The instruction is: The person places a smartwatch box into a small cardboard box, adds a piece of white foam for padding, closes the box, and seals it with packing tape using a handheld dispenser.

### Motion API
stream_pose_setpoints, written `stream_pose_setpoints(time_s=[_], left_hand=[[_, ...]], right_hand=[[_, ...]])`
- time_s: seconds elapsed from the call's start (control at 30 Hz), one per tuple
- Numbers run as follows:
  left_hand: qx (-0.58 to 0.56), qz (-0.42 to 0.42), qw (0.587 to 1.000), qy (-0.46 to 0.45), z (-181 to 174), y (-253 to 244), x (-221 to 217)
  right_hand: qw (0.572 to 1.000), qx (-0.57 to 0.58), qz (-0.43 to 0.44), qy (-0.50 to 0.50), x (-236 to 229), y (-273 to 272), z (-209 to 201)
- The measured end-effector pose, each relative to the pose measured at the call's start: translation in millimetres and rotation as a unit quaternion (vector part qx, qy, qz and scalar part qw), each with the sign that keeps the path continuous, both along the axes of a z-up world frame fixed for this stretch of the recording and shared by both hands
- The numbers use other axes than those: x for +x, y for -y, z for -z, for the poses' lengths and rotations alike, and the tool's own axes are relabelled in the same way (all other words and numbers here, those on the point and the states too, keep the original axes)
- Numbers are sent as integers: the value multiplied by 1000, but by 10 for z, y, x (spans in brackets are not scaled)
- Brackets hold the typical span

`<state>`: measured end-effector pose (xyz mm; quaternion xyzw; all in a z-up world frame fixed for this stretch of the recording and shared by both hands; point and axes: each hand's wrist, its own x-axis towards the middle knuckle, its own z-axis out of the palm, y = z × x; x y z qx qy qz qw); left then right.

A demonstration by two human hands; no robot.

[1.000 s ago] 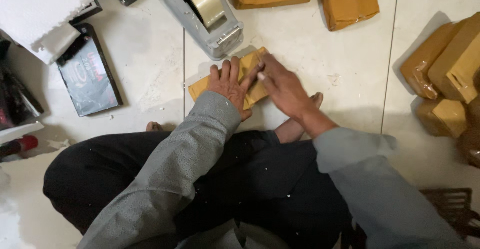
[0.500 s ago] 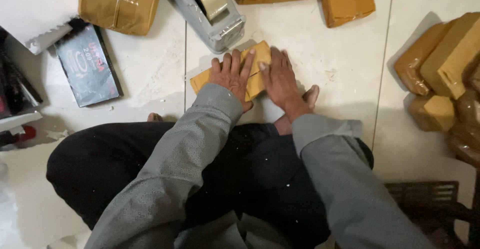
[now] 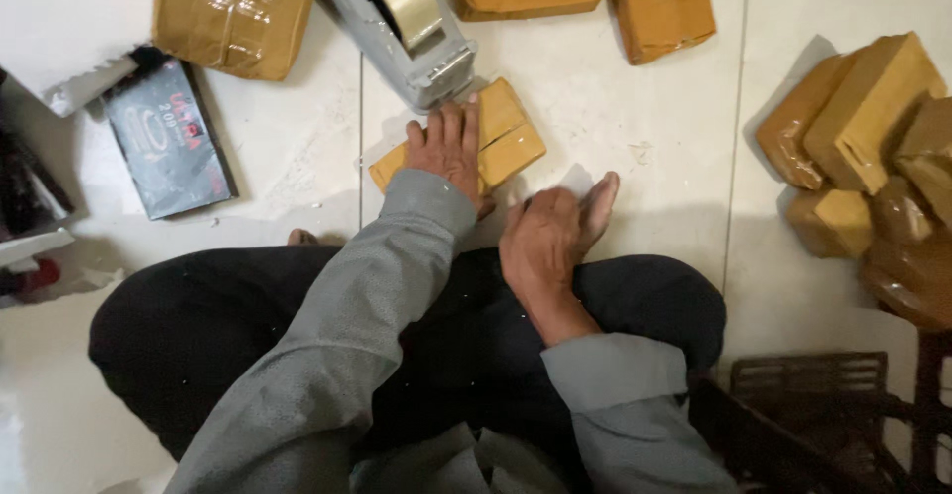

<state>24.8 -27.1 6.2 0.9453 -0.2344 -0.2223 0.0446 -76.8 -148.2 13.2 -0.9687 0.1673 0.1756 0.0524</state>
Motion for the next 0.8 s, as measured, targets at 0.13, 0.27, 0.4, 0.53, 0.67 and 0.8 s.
stream_pose_setpoints(time_s=[0.13,0.27,0.4,0.53,0.67,0.8], left_hand=[[-2,8,991,135,132,-5,-55],[-11,-3,1000,25,107,30,-1],[-5,1,1000,17,43,12,-6],[15,14,1000,17,8,32,4],[19,3,999,29,-29,40,-18],[42,-2,999,-3,42,100,-12]], right_hand=[[959,121,-71,246,330,199,326],[962,161,-107,193,905,374,629],[983,110,-82,121,1097,281,716],[982,64,-99,147,1299,262,765],[980,62,-76,176,1550,213,763],[984,45,-68,160,1592,166,726]])
